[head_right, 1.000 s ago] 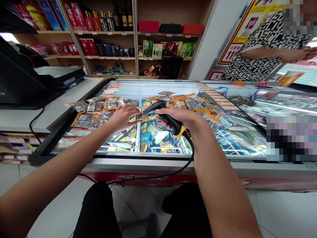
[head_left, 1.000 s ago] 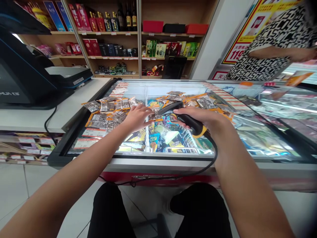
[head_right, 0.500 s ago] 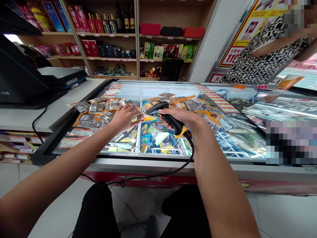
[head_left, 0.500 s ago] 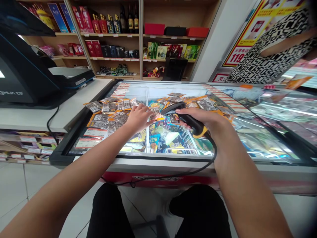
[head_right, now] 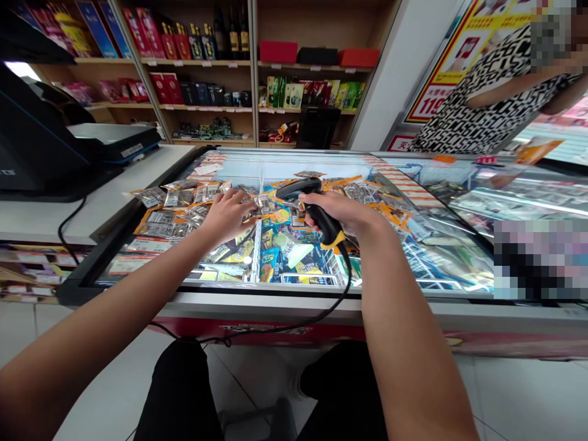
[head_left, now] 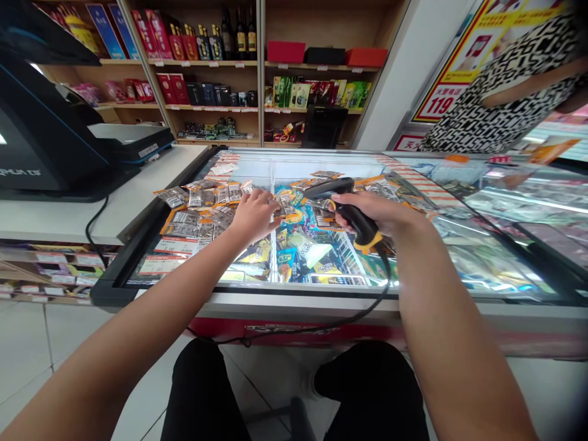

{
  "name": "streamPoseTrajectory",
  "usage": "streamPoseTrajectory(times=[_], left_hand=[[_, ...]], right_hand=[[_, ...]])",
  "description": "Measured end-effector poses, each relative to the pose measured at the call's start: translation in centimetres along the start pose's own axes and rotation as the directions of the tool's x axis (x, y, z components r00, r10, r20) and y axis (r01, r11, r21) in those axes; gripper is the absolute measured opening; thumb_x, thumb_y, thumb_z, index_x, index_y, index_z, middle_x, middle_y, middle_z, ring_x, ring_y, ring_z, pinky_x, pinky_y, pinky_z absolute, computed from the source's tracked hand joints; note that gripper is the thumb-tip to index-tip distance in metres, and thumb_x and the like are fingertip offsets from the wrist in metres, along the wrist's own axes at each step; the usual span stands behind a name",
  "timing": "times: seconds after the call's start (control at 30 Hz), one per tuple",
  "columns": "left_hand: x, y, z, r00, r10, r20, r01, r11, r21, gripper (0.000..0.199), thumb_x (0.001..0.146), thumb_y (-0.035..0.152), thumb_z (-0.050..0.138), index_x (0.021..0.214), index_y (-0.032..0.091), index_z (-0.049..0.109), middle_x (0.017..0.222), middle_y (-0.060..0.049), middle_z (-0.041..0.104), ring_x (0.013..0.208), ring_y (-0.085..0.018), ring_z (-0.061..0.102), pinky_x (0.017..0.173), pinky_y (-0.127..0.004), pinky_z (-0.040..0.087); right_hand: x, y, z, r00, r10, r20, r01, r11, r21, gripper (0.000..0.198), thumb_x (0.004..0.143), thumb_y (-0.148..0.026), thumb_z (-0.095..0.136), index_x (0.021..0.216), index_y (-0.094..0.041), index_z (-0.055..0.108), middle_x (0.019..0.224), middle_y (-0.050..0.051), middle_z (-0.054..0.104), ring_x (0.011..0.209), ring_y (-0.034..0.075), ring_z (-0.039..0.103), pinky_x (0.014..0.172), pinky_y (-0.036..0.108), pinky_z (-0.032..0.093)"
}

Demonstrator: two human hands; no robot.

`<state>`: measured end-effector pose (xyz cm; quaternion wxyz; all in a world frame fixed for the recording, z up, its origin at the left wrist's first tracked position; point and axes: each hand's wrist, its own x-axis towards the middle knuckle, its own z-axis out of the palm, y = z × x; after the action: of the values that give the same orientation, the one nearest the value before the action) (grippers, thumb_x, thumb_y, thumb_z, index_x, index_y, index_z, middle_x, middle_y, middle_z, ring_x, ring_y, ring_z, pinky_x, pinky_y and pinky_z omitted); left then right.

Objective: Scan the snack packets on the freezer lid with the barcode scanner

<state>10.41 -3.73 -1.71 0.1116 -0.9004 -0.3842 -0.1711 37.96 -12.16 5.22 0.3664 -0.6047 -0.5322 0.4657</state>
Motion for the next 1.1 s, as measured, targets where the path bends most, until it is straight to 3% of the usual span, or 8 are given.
streamPoseTrajectory(times=[0.07, 0.2, 0.4, 0.5, 0.6, 0.7, 0.87, 1.1], left_hand=[[0.0, -0.3, 0.0, 1.000, -0.019, -0.004, 0.019, 1.000, 0.021, 0.035, 0.100, 0.041, 0.061, 0.126, 0.024, 0.076, 0.144, -0.015, 0.065, 0.138, -0.042, 0.050, 0.106, -0.061, 0.045], [-0.2, -1.0, 0.0, 0.992, -0.125, -0.015, 0.126, 0.990, 0.068, 0.035, 0.096, 0.030, 0.059, 0.126, 0.019, 0.075, 0.146, -0.021, 0.061, 0.141, -0.046, 0.048, 0.107, -0.064, 0.044], [-0.6, -0.7, -0.2, 0.996, -0.078, -0.050, 0.081, 0.996, 0.046, 0.042, 0.093, 0.024, 0.060, 0.134, 0.023, 0.068, 0.153, -0.020, 0.055, 0.144, -0.045, 0.044, 0.111, -0.066, 0.039], [-0.4, 0.7, -0.4, 0.999, 0.045, -0.022, -0.046, 0.998, -0.030, 0.046, 0.099, 0.032, 0.056, 0.145, 0.024, 0.059, 0.157, -0.018, 0.054, 0.144, -0.041, 0.046, 0.114, -0.062, 0.039], [-0.2, 1.9, -0.4, 0.988, 0.154, 0.020, -0.150, 0.979, -0.138, 0.054, 0.105, 0.039, 0.051, 0.157, 0.024, 0.048, 0.163, -0.017, 0.050, 0.147, -0.037, 0.046, 0.115, -0.059, 0.039], [-0.2, 2.2, -0.4, 0.977, 0.192, 0.088, -0.171, 0.962, -0.211, 0.058, 0.107, 0.045, 0.048, 0.161, 0.025, 0.043, 0.167, -0.017, 0.046, 0.147, -0.037, 0.048, 0.116, -0.060, 0.038], [-0.9, 1.4, -0.7, 0.941, 0.296, 0.165, -0.226, 0.912, -0.343, 0.063, 0.105, 0.060, 0.048, 0.160, 0.030, 0.043, 0.163, -0.015, 0.052, 0.148, -0.036, 0.048, 0.121, -0.063, 0.032], [-0.6, 0.9, -0.3, 0.974, 0.097, 0.203, -0.023, 0.941, -0.337, 0.094, 0.088, 0.074, 0.066, 0.160, 0.019, 0.040, 0.164, -0.022, 0.045, 0.151, -0.044, 0.038, 0.122, -0.065, 0.031]], right_hand=[[0.3, 0.1, 0.0, 0.999, 0.002, -0.035, -0.004, 0.998, -0.070, 0.035, 0.091, -0.054, 0.075, 0.081, -0.021, 0.067, 0.079, 0.009, 0.072, 0.065, 0.019, 0.064, 0.055, 0.029, 0.053], [1.3, 0.7, -0.2, 0.957, -0.027, -0.290, -0.049, 0.967, -0.250, 0.037, 0.084, -0.057, 0.082, 0.083, -0.024, 0.066, 0.075, 0.006, 0.069, 0.066, 0.023, 0.064, 0.056, 0.032, 0.048], [2.6, 1.4, -0.2, 0.913, -0.150, -0.380, -0.017, 0.915, -0.403, 0.037, 0.084, -0.059, 0.081, 0.081, -0.025, 0.066, 0.072, 0.006, 0.068, 0.068, 0.026, 0.063, 0.060, 0.033, 0.044], [2.6, 1.4, 0.3, 0.937, -0.112, -0.331, -0.040, 0.906, -0.421, 0.039, 0.084, -0.061, 0.081, 0.082, -0.024, 0.068, 0.074, 0.007, 0.069, 0.068, 0.025, 0.062, 0.061, 0.032, 0.044], [2.3, 1.2, 1.1, 0.967, -0.137, -0.214, 0.070, 0.953, -0.295, 0.035, 0.088, -0.058, 0.079, 0.092, -0.024, 0.070, 0.076, 0.007, 0.070, 0.071, 0.024, 0.063, 0.063, 0.033, 0.048], [1.8, 1.0, 1.9, 0.980, -0.174, -0.101, 0.156, 0.974, -0.167, 0.034, 0.089, -0.055, 0.079, 0.103, -0.025, 0.071, 0.080, 0.007, 0.072, 0.079, 0.027, 0.067, 0.065, 0.034, 0.054], [0.9, 0.6, 2.6, 0.993, -0.121, -0.004, 0.119, 0.987, -0.108, 0.033, 0.092, -0.054, 0.076, 0.104, -0.024, 0.073, 0.080, 0.010, 0.072, 0.077, 0.027, 0.070, 0.063, 0.037, 0.059], [0.0, -0.1, 1.8, 0.997, 0.046, 0.064, -0.046, 0.999, -0.011, 0.037, 0.092, -0.057, 0.073, 0.082, -0.024, 0.061, 0.064, 0.007, 0.063, 0.051, 0.018, 0.055, 0.041, 0.031, 0.045]])
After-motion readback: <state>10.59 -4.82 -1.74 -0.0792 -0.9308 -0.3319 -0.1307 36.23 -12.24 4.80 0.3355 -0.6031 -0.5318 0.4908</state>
